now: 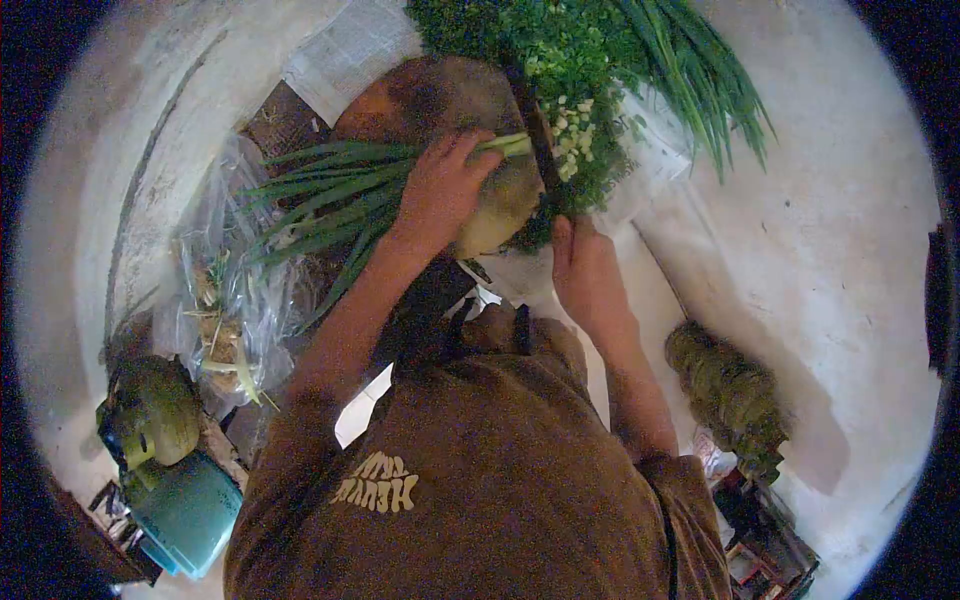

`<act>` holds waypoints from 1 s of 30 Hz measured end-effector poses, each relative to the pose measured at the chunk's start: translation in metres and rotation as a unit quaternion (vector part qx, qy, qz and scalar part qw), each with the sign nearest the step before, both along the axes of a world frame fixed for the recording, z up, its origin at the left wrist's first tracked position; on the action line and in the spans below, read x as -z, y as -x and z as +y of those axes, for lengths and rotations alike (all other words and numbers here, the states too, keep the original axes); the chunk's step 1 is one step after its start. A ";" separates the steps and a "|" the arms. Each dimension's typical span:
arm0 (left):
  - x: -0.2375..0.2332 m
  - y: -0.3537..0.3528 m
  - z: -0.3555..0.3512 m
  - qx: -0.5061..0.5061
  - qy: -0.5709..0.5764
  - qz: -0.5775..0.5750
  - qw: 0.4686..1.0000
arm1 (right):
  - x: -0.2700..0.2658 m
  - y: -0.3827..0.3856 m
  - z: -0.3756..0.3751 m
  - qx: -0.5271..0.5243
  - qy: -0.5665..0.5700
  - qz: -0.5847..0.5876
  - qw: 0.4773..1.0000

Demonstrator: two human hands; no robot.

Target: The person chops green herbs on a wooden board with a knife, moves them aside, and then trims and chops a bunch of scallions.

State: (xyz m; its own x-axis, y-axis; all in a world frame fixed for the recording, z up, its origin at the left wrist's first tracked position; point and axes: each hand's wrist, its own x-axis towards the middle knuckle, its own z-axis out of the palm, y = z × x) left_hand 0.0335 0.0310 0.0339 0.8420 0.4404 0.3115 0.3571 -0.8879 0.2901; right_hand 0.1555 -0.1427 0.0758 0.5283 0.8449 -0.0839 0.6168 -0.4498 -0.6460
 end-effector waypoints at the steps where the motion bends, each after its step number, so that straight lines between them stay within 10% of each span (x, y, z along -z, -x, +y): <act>1: -0.001 0.001 0.000 0.003 -0.002 0.004 1.000 | -0.011 -0.002 0.002 0.001 -0.007 0.003 1.000; 30: 0.002 0.012 -0.008 0.011 0.035 -0.030 0.999 | -0.013 -0.013 0.049 -0.027 0.038 -0.003 0.999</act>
State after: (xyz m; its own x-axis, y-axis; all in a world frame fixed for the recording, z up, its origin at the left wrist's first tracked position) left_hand 0.0213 0.0231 0.0317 0.8322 0.4443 0.3317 0.3177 -0.8724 0.3715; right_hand 0.1690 -0.0941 0.0891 0.4824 0.8637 -0.1457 0.6459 -0.4631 -0.6068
